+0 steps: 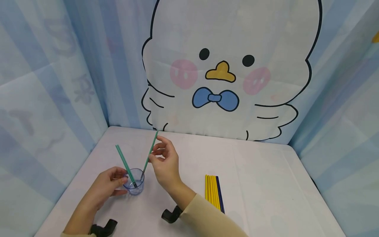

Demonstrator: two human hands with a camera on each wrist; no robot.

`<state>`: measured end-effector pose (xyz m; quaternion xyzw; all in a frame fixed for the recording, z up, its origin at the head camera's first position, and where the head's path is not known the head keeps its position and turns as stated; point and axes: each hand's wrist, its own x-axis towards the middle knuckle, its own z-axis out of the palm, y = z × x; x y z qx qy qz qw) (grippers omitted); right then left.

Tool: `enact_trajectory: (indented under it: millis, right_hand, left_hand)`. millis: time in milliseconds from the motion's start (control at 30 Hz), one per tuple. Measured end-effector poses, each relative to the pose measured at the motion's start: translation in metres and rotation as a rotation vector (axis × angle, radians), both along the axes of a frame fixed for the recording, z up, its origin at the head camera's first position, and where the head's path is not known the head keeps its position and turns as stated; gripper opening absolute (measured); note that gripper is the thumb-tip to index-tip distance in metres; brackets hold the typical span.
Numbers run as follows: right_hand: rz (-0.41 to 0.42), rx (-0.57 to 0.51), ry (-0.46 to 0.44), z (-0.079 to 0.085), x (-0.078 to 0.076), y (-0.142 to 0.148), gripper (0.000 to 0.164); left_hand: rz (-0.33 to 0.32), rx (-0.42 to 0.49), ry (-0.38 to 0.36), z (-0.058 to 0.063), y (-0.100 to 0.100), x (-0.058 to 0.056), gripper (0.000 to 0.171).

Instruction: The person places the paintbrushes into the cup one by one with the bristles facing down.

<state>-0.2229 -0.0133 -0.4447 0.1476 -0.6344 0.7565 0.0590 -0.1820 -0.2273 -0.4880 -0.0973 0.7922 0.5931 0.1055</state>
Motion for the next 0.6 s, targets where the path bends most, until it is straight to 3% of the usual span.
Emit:
enact_trajectory:
  millis: [167, 333, 600]
  right_hand:
    - [0.021, 0.057, -0.024, -0.008, 0.001, -0.005, 0.067]
    - [0.028, 0.152, 0.015, -0.016, 0.004, -0.007, 0.066]
    - [0.03, 0.208, 0.04, -0.022, 0.003, -0.01, 0.065]
  left_hand:
    - [-0.004, 0.009, -0.002, 0.0, -0.001, 0.0, 0.037]
    - [-0.005, -0.005, -0.002, -0.001, -0.001, 0.0, 0.037]
    - [-0.008, -0.005, 0.003, 0.0, -0.001, 0.0, 0.037]
